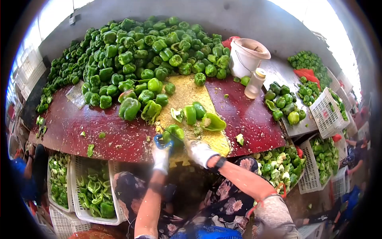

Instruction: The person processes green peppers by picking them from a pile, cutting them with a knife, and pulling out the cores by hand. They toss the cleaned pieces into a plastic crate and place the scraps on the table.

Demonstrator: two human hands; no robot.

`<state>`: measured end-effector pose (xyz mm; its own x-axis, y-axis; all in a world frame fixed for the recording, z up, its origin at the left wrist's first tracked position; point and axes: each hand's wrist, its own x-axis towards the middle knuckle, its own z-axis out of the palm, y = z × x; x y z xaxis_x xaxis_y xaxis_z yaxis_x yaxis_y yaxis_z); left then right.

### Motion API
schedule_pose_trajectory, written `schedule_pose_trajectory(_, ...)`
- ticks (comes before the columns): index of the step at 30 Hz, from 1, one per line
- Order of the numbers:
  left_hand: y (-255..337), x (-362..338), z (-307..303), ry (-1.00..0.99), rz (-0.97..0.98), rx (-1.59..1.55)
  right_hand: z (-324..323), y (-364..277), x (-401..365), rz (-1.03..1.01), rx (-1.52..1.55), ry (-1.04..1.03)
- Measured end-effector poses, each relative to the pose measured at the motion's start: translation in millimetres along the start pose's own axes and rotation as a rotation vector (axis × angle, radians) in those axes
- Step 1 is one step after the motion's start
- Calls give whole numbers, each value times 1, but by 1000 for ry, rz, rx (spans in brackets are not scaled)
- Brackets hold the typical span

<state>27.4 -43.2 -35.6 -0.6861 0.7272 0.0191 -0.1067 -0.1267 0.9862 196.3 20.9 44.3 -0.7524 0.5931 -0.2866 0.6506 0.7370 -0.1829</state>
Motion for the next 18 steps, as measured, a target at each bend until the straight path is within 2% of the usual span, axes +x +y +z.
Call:
schedule_pose_trajectory(1, 1, 3, -4, -19, -89, 89, 1, -2, 3, -9, 13, 95)
schedule_pose_trajectory(2, 0, 12, 3, -17, -77, 76, -7, 3, 6, -11, -1, 105)
schedule_pose_trajectory(4, -8, 13, -2, -25, 38, 31, -1, 3, 5, -16, 164, 166)
schedule_pose_trajectory(5, -11, 17, 2, -11, -22, 61, -2, 10, 4, 2, 288, 246)
schedule_pose_trajectory(6, -5, 17, 8, -42, -2, 43, -22, 7, -2, 176, 448, 118)
schedule_pose_trajectory(8, -17, 32, 14, -147, 9, 55, -7, 32, 13, 224, 500, 263)
schedule_pose_trajectory(9, -6, 36, 18, -190, -80, 72, 2, 46, 21, 234, 557, 272)
schedule_pose_trajectory(10, -4, 49, 16, -139, -34, 221, 0, 51, 25, 246, 614, 282)
schedule_pose_trajectory(11, -1, 65, 6, -71, 131, 271, 1, 55, 27, 268, 606, 288)
schedule_pose_trajectory(13, 23, 98, -16, 169, 302, 703, 8, 60, 31, 240, 622, 302)
schedule_pose_trajectory(14, 54, 109, -22, 357, 302, 1079, 16, 64, 33, 237, 594, 330)
schedule_pose_trajectory(15, 79, 126, -34, 334, 253, 1182, 24, 67, 35, 212, 557, 364)
schedule_pose_trajectory(16, 96, 145, -49, 304, 199, 1287, 11, 61, 29, 236, 588, 301)
schedule_pose_trajectory(18, 104, 183, -67, 140, 134, 1423, 2, 53, 23, 282, 585, 264)
